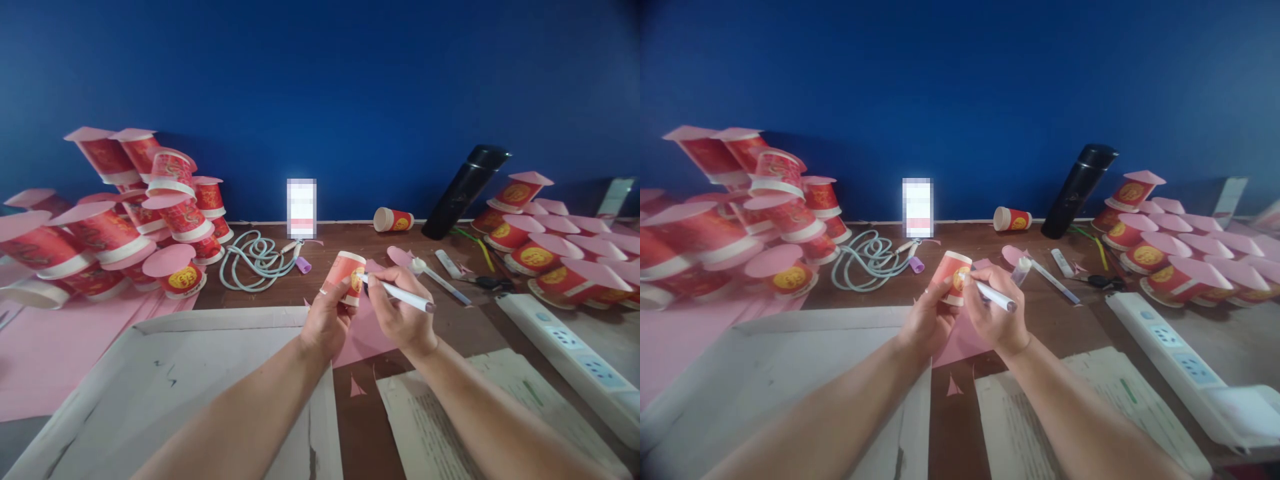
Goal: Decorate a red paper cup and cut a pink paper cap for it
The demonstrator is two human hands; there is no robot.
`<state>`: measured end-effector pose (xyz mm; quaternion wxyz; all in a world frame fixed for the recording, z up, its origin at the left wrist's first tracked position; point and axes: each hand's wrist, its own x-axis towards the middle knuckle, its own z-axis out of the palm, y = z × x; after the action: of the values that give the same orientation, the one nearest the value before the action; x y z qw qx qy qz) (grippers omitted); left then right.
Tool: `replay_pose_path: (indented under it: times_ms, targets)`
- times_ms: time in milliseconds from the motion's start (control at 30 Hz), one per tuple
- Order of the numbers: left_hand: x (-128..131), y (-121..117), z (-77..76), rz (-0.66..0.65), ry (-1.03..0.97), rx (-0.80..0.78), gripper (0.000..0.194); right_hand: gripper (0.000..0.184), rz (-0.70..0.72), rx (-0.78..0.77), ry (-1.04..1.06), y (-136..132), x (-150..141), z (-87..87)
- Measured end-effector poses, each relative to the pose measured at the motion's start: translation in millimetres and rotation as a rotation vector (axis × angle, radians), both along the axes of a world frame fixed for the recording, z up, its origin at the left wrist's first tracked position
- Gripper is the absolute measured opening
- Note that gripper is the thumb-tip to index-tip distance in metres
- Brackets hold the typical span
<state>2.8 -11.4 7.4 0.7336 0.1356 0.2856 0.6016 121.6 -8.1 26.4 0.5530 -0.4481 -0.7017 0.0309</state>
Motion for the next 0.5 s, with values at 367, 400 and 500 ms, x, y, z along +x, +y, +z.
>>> replay_pose_path:
  times_ms: [367,400,500]
  targets:
    - [-0.4,0.0,0.8,0.003,-0.006,-0.010,0.018,0.005,-0.014,0.025,-0.001,-0.6,-0.1,0.1]
    - [-0.3,-0.2,0.9,0.007,-0.004,-0.016,0.018,0.005,-0.018,0.031,0.001,-1.0,0.1,0.2]
    - [0.5,-0.1,0.3,0.003,-0.010,-0.015,0.020,0.002,-0.027,0.063,0.033,-2.4,0.8,0.6]
